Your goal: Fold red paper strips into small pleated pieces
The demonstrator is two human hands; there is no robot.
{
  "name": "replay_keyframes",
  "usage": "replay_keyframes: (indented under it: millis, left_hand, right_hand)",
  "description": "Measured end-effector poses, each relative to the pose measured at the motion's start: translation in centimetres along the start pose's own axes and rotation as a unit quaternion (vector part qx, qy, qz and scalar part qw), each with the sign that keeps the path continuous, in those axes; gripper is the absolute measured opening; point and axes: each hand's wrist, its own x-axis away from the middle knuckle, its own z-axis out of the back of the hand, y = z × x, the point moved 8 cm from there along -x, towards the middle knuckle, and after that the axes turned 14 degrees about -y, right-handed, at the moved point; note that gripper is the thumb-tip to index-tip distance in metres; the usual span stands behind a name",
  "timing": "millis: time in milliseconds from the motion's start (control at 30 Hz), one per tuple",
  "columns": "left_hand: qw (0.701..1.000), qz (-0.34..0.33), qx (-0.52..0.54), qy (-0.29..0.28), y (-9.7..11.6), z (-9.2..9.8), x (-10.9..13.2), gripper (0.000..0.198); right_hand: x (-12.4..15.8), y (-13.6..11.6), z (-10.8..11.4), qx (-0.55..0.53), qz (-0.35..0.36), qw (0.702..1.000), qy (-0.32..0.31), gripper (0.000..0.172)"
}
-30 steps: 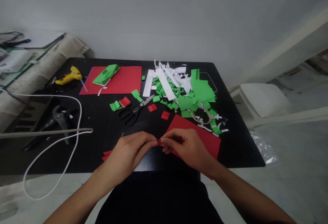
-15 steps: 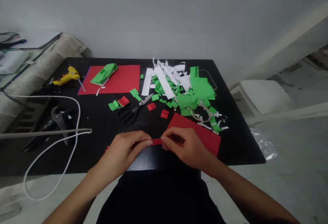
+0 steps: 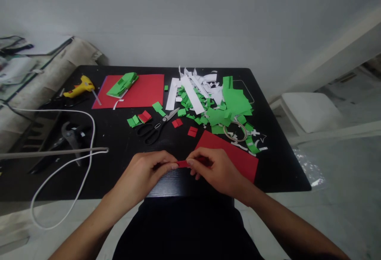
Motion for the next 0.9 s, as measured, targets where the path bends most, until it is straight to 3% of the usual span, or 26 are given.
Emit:
replay_keyframes:
  millis: [467, 667, 900]
  left_hand:
    - [0.999, 0.009, 0.011, -0.038, -0.1, -0.1, 0.2, 0.017]
    - [0.999, 0.002, -0.003, -0.046, 0.1, -0.4, 0.0, 0.017]
    - [0.998, 0.01, 0.019, -0.055, -0.4, -0.3, 0.2, 0.018]
  right_hand:
    - [-0.2, -0.8, 0.2, 0.033, 0.01, 0.999, -0.031, 0.014]
    - [-0.6, -2.1, 0.0, 0.1, 0.028, 0.994, -0.043, 0.007]
    - [-0.5, -1.9, 0.2, 0.075, 0.021, 0.996, -0.044, 0.007]
